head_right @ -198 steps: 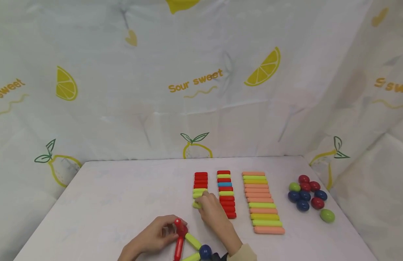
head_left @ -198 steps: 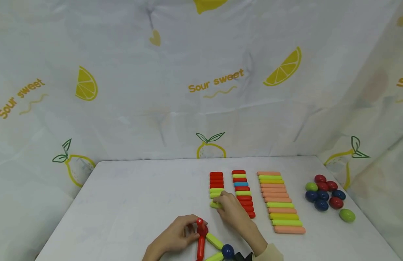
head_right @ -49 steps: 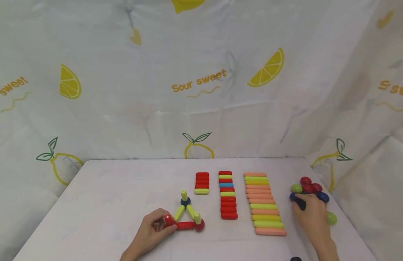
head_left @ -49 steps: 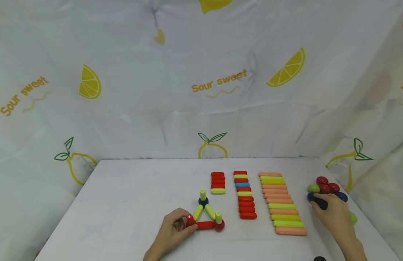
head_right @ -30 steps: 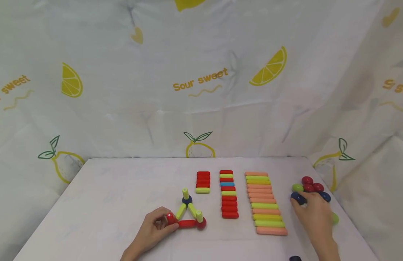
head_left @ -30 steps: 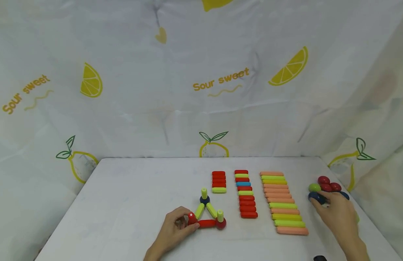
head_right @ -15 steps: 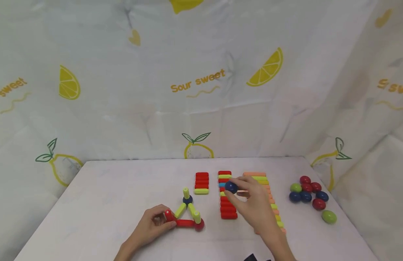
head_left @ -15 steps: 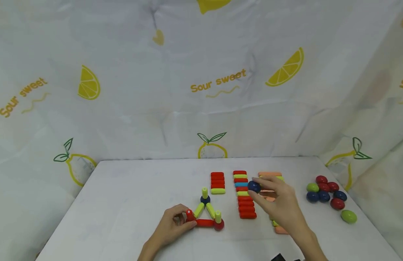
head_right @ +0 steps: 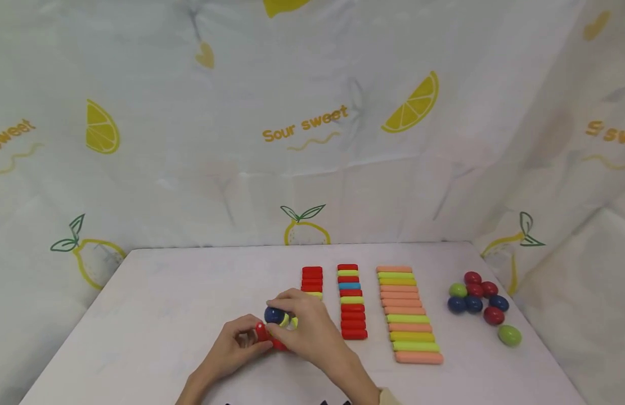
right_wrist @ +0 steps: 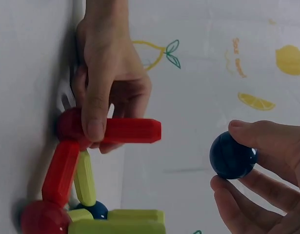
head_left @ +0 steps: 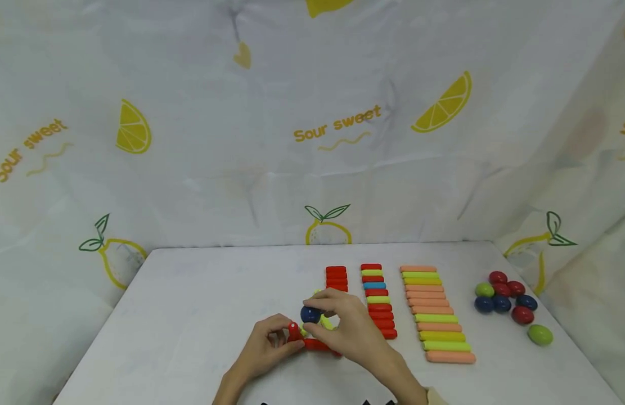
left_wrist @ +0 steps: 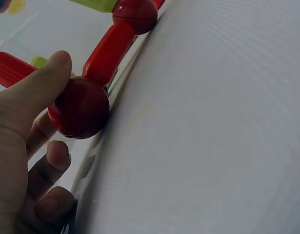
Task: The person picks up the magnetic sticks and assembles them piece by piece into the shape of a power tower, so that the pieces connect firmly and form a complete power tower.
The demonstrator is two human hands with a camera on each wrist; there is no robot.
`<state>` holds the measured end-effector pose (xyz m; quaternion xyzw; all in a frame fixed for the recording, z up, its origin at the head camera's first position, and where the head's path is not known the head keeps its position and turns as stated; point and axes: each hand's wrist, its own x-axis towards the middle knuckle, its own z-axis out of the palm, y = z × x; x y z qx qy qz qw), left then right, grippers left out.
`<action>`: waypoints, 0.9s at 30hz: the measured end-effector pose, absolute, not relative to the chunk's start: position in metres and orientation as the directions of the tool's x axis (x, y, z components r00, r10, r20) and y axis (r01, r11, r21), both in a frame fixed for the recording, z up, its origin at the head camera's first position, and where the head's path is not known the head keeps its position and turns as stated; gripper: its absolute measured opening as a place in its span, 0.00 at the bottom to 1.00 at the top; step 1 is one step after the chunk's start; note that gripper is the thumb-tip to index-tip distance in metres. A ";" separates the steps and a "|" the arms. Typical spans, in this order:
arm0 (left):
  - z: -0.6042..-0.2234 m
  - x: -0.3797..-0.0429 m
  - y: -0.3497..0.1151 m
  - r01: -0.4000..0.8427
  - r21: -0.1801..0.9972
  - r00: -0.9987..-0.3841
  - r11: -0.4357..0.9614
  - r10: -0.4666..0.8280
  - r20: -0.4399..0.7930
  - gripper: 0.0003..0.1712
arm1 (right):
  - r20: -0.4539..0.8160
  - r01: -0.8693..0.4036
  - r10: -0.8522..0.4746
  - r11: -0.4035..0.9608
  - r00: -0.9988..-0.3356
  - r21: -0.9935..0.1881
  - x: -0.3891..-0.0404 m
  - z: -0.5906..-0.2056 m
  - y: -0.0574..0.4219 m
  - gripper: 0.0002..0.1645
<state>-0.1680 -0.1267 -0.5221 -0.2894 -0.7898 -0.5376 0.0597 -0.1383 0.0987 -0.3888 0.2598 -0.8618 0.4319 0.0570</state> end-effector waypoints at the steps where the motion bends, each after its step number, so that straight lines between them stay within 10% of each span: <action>1: -0.522 -0.168 -0.127 0.533 0.811 -0.817 0.241 0.395 0.419 0.08 | 0.311 -0.499 -0.415 0.491 -0.855 -0.714 -0.139 -0.390 0.094 0.19; 27: -0.527 -0.167 -0.128 0.517 0.819 -0.828 0.250 0.387 0.405 0.08 | 0.289 -0.475 -0.386 0.593 -0.876 -0.650 -0.142 -0.397 0.096 0.32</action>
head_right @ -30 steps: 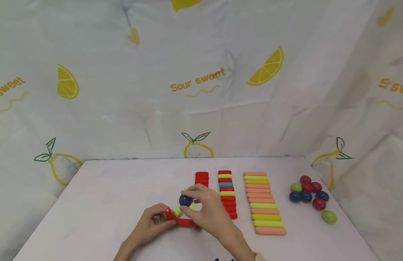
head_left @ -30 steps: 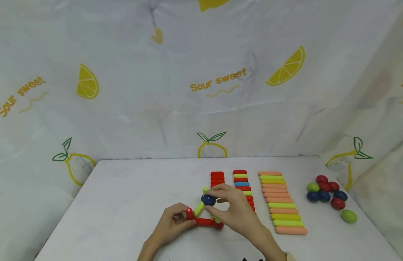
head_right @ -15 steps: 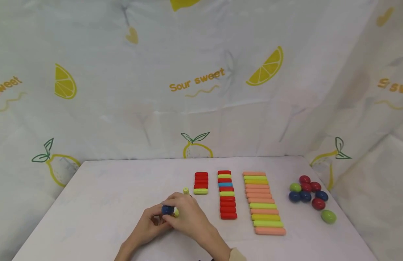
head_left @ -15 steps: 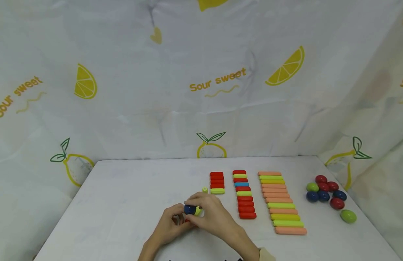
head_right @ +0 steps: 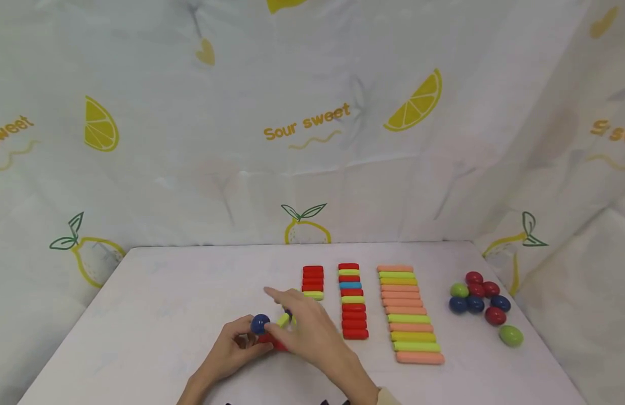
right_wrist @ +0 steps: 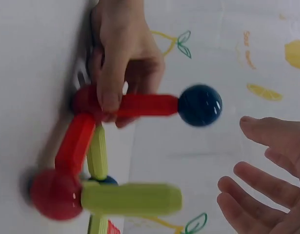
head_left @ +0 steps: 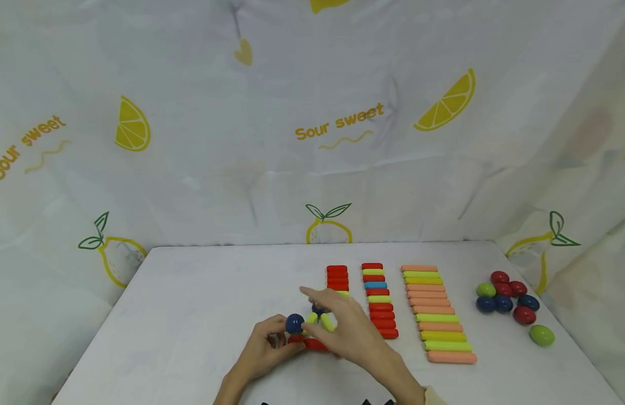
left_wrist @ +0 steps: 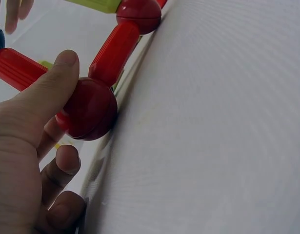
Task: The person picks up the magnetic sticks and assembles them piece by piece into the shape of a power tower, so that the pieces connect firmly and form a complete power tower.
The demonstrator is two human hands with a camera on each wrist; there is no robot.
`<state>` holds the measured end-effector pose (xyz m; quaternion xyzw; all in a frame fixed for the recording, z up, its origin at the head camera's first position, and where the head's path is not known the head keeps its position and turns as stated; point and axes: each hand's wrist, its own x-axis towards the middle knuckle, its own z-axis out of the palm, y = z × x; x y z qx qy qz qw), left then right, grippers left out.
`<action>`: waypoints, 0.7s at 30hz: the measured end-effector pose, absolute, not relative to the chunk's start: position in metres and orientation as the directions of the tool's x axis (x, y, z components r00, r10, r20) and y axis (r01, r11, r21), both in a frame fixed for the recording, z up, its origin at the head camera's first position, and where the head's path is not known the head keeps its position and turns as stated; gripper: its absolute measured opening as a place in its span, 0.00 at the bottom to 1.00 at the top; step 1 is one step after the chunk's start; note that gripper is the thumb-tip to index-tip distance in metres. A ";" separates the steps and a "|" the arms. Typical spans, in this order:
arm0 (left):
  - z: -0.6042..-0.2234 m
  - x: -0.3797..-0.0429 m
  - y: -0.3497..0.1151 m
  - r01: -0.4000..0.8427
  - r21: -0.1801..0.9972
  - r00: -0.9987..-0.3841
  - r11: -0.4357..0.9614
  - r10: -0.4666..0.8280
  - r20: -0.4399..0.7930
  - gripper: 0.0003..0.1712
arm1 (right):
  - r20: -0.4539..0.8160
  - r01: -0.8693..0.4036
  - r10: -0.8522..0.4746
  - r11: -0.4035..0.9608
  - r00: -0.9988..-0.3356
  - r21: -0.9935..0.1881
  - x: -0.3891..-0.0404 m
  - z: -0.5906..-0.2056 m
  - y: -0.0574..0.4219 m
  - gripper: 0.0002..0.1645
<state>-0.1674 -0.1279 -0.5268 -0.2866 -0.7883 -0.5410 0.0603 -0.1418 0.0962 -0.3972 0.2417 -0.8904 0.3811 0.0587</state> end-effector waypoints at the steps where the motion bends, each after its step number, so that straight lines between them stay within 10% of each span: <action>1: -0.527 -0.167 -0.128 0.509 0.822 -0.834 0.257 0.385 0.396 0.08 | 0.316 -0.473 -0.354 0.604 -0.880 -0.642 -0.143 -0.396 0.104 0.33; 15: -0.523 -0.166 -0.128 0.445 0.841 -0.869 0.308 0.375 0.323 0.07 | 0.454 -0.143 0.094 0.876 -0.886 -0.460 -0.152 -0.403 0.300 0.24; 21: -0.523 -0.166 -0.128 0.434 0.844 -0.873 0.316 0.377 0.309 0.08 | 0.229 0.207 0.328 0.879 -0.917 -0.429 -0.144 -0.426 0.384 0.31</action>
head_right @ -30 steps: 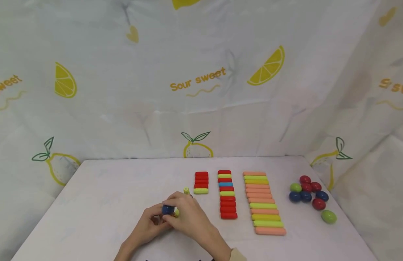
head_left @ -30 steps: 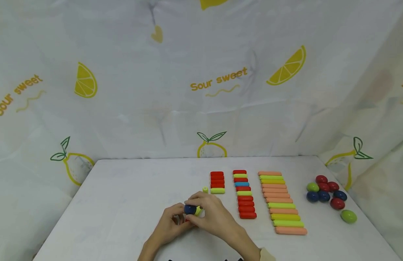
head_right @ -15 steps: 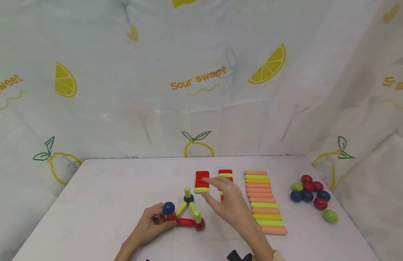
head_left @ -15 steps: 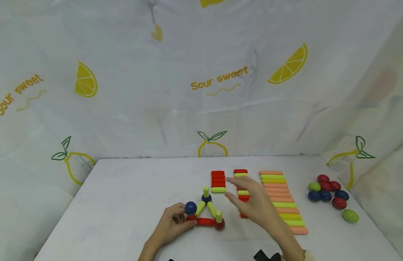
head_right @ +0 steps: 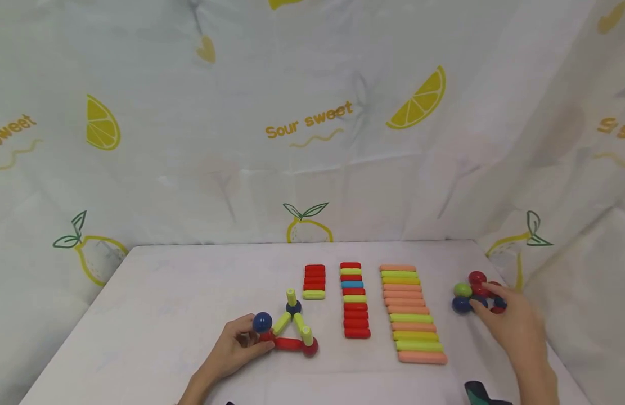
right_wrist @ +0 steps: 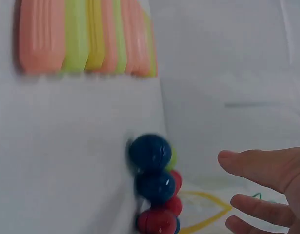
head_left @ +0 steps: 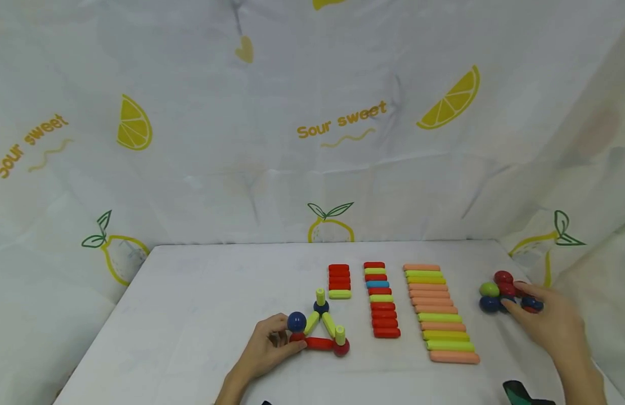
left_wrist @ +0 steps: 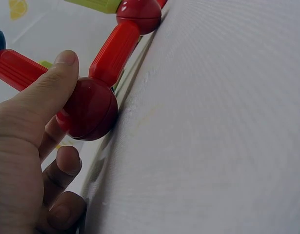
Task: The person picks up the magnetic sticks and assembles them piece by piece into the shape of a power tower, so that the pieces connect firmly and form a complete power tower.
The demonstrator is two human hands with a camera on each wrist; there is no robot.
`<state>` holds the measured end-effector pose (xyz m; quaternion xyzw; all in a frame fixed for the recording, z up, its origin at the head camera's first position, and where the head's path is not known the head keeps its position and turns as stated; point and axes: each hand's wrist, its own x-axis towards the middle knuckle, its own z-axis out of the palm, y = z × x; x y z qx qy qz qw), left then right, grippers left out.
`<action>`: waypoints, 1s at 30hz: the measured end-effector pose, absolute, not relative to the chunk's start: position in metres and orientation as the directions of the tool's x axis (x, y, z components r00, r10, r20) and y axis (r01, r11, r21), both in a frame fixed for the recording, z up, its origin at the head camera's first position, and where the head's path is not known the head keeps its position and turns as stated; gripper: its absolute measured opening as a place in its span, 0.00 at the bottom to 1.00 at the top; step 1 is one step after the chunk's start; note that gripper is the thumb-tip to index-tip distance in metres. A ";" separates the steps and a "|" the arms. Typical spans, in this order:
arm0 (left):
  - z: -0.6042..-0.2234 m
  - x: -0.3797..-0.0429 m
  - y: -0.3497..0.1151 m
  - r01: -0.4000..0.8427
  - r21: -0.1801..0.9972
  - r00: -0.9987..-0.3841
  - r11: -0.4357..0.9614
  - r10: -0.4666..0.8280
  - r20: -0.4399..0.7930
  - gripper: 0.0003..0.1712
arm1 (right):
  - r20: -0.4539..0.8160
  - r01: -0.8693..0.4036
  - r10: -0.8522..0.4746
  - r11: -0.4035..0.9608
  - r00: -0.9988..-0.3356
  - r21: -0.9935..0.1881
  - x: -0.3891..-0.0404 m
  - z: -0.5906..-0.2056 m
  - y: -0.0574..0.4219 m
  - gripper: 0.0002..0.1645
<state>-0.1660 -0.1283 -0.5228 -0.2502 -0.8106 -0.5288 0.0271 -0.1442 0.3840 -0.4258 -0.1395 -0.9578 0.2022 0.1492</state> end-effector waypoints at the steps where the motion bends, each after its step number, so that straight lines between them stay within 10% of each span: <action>1: -0.523 -0.166 -0.128 0.430 0.845 -0.875 0.318 0.378 0.303 0.08 | 0.173 0.264 0.361 0.870 -0.917 -0.416 -0.141 -0.429 0.393 0.33; 14: -0.525 -0.168 -0.128 0.443 0.841 -0.869 0.311 0.380 0.317 0.08 | -0.210 0.558 0.519 0.738 -0.829 -0.380 -0.118 -0.454 0.429 0.30; 30: -0.526 -0.168 -0.129 0.454 0.838 -0.863 0.304 0.385 0.328 0.07 | -0.015 0.473 0.516 0.775 -0.857 -0.420 -0.125 -0.441 0.416 0.37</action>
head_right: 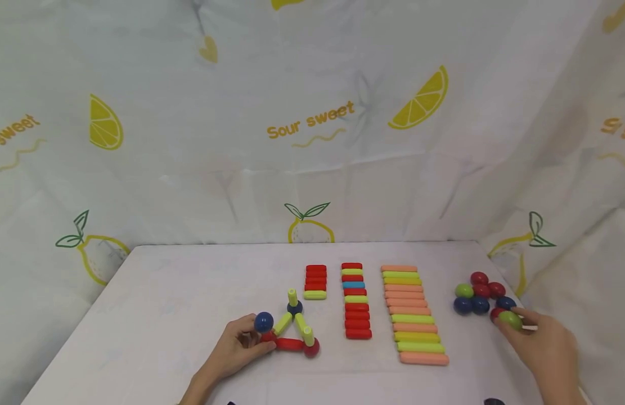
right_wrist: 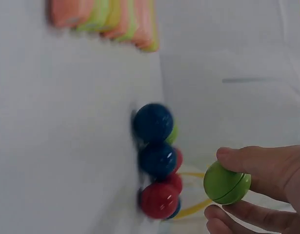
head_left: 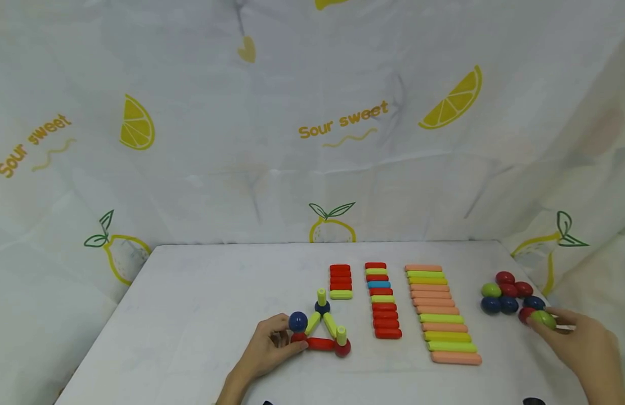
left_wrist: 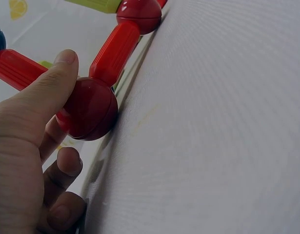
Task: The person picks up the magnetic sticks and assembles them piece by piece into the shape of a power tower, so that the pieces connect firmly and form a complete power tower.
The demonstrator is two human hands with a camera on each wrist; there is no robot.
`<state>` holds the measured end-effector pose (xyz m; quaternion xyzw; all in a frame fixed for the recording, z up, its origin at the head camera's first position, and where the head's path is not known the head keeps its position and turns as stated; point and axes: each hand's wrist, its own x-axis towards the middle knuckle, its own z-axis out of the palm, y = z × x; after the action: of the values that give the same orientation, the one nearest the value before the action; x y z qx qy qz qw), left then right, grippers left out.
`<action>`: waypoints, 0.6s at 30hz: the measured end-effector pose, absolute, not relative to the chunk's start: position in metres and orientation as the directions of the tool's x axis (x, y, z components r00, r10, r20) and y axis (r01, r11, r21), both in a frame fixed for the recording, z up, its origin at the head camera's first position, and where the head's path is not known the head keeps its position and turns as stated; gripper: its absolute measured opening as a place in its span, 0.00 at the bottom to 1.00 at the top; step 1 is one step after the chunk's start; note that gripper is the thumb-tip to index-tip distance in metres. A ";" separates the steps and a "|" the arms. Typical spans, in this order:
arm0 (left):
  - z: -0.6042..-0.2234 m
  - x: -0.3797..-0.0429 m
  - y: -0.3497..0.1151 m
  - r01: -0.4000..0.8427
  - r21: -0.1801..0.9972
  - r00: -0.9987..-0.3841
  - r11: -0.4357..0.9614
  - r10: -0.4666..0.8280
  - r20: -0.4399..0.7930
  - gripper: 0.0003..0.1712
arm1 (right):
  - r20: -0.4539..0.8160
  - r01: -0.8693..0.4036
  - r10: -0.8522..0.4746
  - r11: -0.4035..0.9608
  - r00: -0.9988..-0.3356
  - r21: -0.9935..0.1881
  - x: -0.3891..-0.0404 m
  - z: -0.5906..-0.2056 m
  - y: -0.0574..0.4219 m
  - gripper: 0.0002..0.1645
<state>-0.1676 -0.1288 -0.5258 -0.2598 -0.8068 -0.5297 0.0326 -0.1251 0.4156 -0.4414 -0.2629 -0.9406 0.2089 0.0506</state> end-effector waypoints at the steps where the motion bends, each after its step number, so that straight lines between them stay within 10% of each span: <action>1: -0.526 -0.168 -0.129 0.456 0.837 -0.862 0.303 0.385 0.330 0.07 | 0.033 0.441 0.503 0.786 -0.864 -0.433 -0.127 -0.435 0.409 0.37; 18: -0.526 -0.168 -0.128 0.460 0.848 -0.859 0.263 0.371 0.351 0.07 | 0.342 -0.300 -0.056 0.625 -0.938 -0.720 -0.164 -0.360 0.220 0.25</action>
<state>-0.1676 -0.1285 -0.5263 -0.2621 -0.7935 -0.5478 0.0405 -0.1638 0.2196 -0.3596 0.1002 -0.8898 0.4210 0.1450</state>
